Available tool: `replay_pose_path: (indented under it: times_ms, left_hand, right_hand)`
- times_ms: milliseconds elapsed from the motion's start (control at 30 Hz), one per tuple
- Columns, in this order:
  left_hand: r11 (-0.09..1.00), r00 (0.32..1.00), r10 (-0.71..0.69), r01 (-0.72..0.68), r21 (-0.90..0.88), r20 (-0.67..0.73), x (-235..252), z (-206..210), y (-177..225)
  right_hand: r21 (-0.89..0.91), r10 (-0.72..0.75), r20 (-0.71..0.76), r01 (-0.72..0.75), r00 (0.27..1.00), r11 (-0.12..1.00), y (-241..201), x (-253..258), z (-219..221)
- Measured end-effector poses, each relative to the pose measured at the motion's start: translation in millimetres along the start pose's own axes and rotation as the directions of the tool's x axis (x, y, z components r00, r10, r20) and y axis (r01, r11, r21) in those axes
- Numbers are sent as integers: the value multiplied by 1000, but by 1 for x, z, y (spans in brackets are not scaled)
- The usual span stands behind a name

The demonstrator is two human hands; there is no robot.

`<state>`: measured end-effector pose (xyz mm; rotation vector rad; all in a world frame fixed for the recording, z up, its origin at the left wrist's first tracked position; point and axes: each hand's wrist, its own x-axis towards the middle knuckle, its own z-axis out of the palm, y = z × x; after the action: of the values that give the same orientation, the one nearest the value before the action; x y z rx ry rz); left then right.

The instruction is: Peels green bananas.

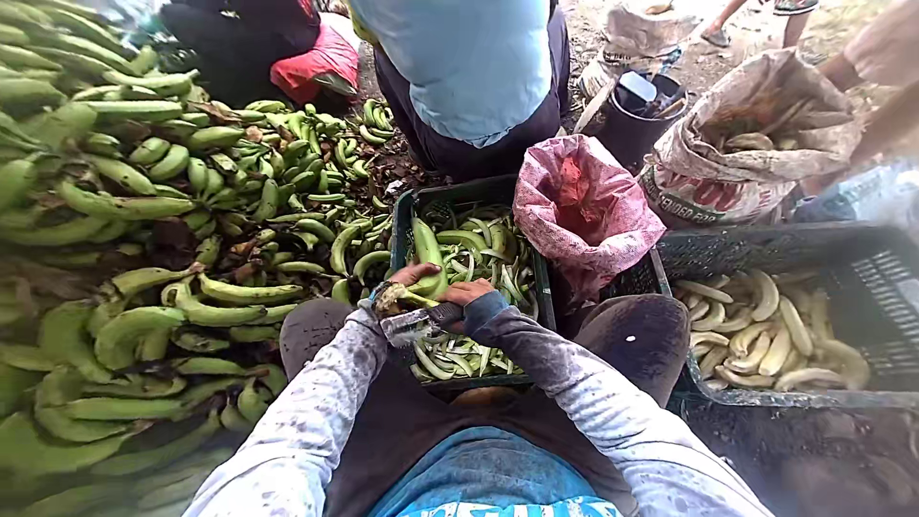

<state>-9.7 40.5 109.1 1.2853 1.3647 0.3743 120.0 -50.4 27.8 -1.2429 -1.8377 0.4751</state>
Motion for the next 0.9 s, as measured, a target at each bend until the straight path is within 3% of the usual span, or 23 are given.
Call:
replay_pose_path:
  times_ms: [67,133,167,233,367,433,500,567,600,667,700,767,833,900]
  left_hand:
    - [991,969,100,-77,109,-224,28,-11,1]
    - [952,857,301,-293,86,-419,54,-19,-5]
    - [915,792,390,-393,96,-469,64,-22,-6]
    - [865,705,486,-470,173,-517,78,-23,-6]
    - [910,699,412,-293,292,-584,84,-12,9]
    - [885,656,443,-212,415,-610,90,-22,14]
    - [808,561,542,-144,571,-625,94,-64,16]
    - [850,528,494,-130,510,-690,93,-102,24]
    - [910,534,410,-177,376,-740,94,-112,28]
    - [954,628,196,-300,-1,-753,89,-116,23]
    - [944,712,80,-279,-177,-698,74,-104,21]
    - [882,893,-82,-142,-448,-443,43,-70,13]
    - [846,982,-22,-82,-527,-189,35,-47,-14]
    - [922,969,240,-244,-302,-48,39,-41,-43]
  right_hand:
    - [84,249,201,-270,947,959,-6,10,-3]
    - [165,457,428,-564,780,809,-19,25,-23]
    - [220,509,457,-647,729,730,-20,29,-25]
    - [345,573,433,-715,696,608,-6,30,-11]
    - [579,622,363,-691,693,433,39,33,38]
    - [638,645,376,-691,665,341,18,28,27]
    - [553,641,447,-756,624,349,-17,13,4]
    - [469,696,407,-789,592,397,-35,8,-18]
    - [395,713,381,-801,589,450,-27,8,-28]
    - [259,754,222,-783,618,565,-3,12,-40]
    - [138,753,115,-761,648,634,7,14,-44]
    - [-61,718,69,-716,693,696,-1,23,-60]
    - [-22,503,-60,-505,862,863,-13,21,-40]
    - [-36,234,-154,-242,960,970,-21,17,-14]
